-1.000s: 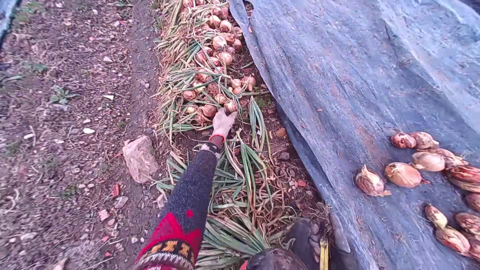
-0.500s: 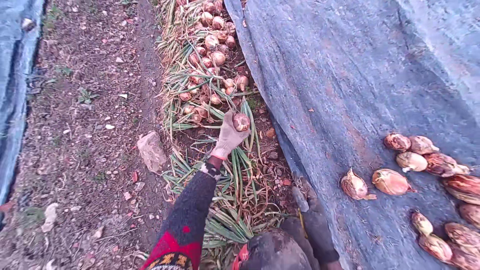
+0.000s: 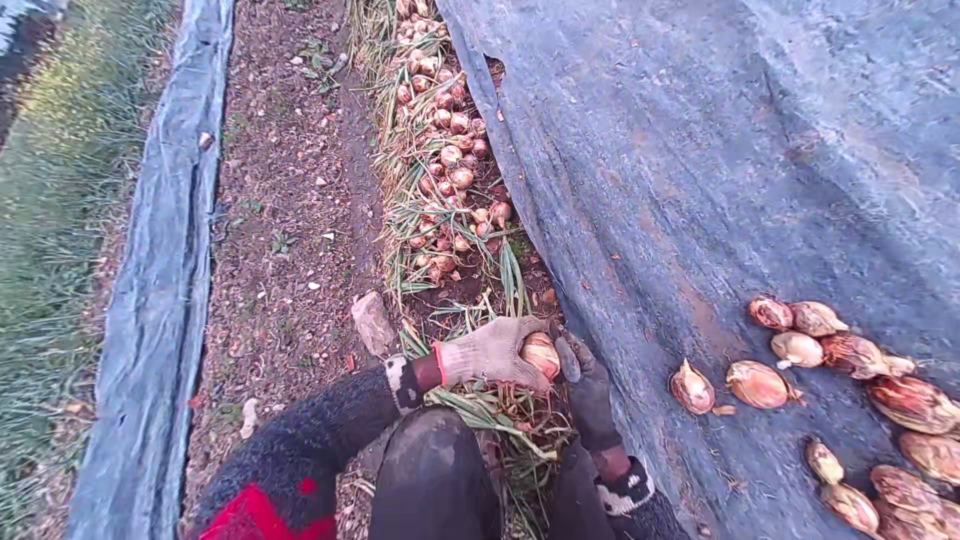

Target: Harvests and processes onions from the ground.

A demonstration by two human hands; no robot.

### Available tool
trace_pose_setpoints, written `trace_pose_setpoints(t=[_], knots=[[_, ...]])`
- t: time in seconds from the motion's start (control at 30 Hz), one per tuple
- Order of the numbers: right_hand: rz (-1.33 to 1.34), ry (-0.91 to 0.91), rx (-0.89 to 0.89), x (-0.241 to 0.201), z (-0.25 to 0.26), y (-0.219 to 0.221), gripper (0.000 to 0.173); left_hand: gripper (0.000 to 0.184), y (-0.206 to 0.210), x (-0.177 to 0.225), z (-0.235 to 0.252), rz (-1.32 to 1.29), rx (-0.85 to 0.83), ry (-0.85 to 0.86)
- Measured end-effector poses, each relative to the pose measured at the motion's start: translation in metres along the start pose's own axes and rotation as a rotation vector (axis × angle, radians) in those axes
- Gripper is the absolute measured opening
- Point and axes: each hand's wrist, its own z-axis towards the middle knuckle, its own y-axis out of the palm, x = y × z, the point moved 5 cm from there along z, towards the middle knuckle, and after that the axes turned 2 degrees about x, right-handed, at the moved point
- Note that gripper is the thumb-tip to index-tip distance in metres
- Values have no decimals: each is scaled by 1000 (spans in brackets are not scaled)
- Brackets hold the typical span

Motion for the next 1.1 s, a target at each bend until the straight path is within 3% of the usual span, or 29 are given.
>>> trace_pose_setpoints(t=[0.1,0.13,0.17,0.23,0.3,0.33,0.4,0.53,0.6,0.7,0.77,0.83,0.9,0.97,1.03,1.1], knots=[[97,-5,-44,-14,-3,21,34,84,-16,-34,5,277,177,-157],[153,-19,-106,-25,-8,26,34,84,-21,-59,9,245,236,-248],[190,-24,-142,-32,-12,27,34,83,-25,-86,10,95,305,-336],[158,-11,-37,-20,-4,21,35,80,-27,-133,13,-423,397,-432],[-136,117,69,28,12,5,39,69,-17,-151,20,-871,402,-429],[-283,217,22,58,19,1,47,61,-11,-151,25,-937,394,-428],[-306,402,-130,100,23,7,62,36,-2,-142,38,-749,342,-382],[424,813,-82,137,22,50,83,28,26,-119,51,151,37,-98],[706,877,-53,141,29,61,87,27,28,-119,51,302,-3,33],[942,725,-126,125,41,63,84,25,12,-126,62,204,102,201],[949,550,-99,96,36,62,65,23,-5,-119,70,164,199,306],[988,301,-49,66,25,54,54,25,-30,-120,74,285,343,321],[982,-95,-47,38,13,21,61,26,-63,-165,75,502,486,116],[777,-327,47,26,5,-8,59,27,-93,-232,68,628,372,-210],[588,-331,151,39,3,-16,61,44,-102,-295,52,633,330,-403],[393,-182,215,56,14,2,64,60,-104,-356,43,578,426,-482]])
